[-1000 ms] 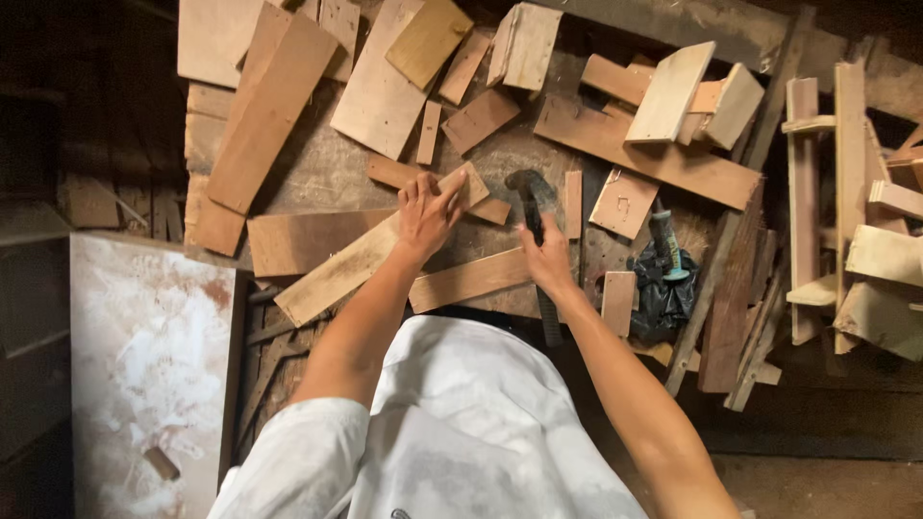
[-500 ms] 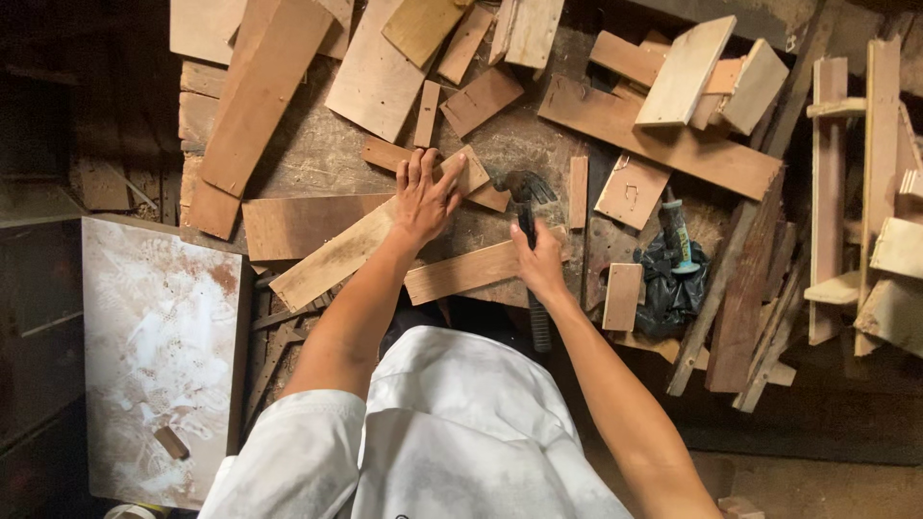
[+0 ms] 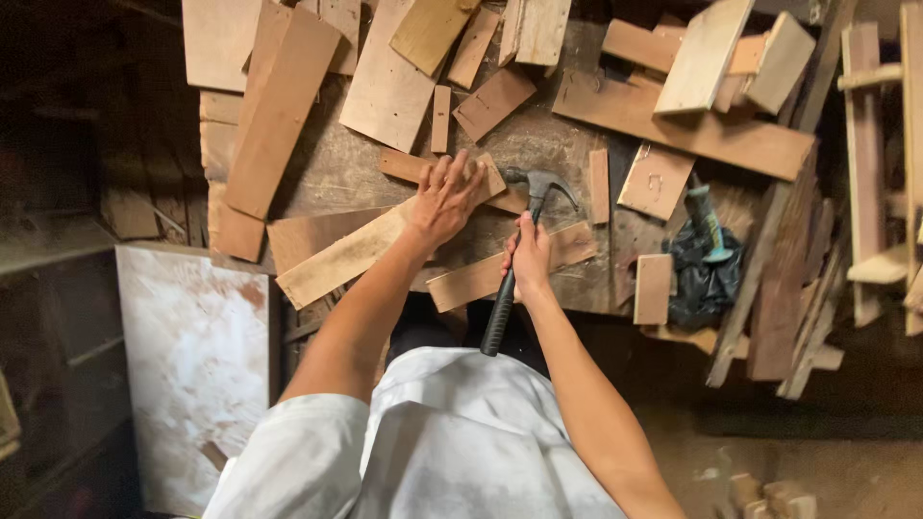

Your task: The person repeatedly strikes small wooden pieces on a workbench using a hammer. They pick up individual pieces, position them, and strike them multiple times before moving to the next piece.

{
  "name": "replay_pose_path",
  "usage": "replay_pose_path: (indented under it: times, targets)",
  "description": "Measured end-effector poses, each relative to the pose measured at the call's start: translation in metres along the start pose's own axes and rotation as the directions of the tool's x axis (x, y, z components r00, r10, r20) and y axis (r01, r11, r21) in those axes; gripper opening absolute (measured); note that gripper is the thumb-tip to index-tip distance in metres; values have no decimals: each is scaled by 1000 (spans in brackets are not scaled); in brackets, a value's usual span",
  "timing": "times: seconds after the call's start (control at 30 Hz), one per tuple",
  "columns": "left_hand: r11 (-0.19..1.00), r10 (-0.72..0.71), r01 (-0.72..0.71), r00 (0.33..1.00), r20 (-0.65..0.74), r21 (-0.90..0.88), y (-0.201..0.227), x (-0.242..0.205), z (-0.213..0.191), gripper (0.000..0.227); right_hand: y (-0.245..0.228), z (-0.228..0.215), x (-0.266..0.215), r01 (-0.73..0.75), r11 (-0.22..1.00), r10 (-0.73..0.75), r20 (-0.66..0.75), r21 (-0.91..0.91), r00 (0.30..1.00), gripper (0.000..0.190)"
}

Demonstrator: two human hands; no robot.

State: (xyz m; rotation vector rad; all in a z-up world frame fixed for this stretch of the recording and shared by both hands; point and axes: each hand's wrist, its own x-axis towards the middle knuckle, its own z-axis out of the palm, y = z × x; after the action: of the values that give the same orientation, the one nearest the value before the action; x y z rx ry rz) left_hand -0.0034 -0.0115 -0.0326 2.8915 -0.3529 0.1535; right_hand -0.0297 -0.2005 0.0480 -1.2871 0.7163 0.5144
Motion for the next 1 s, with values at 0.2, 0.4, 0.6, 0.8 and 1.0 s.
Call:
replay_pose_path:
  times: [0.2,0.4,0.6,0.8,1.0]
  targets:
    - [991,-9,-2,996,-87,-135,3,-3,-6,56,19,36,-9,70,971,-36,-149,228,988,32]
    - [976,-4,-11,998,-67,-218,-2,-6,-18,58,44,72,-14,199,916,-100,-282,348,954,32]
    - [980,25,-42,996,-87,-192,-6,-6,-10,60,64,82,-4,257,934,-178,-301,246,937,35]
    - [984,8,-22,997,-79,-175,-9,-4,0,60,70,87,4,350,916,-282,-303,197,910,39]
    - [988,21,-25,999,-31,-150,-8,-9,3,65,73,94,-5,311,927,-246,-289,207,925,37]
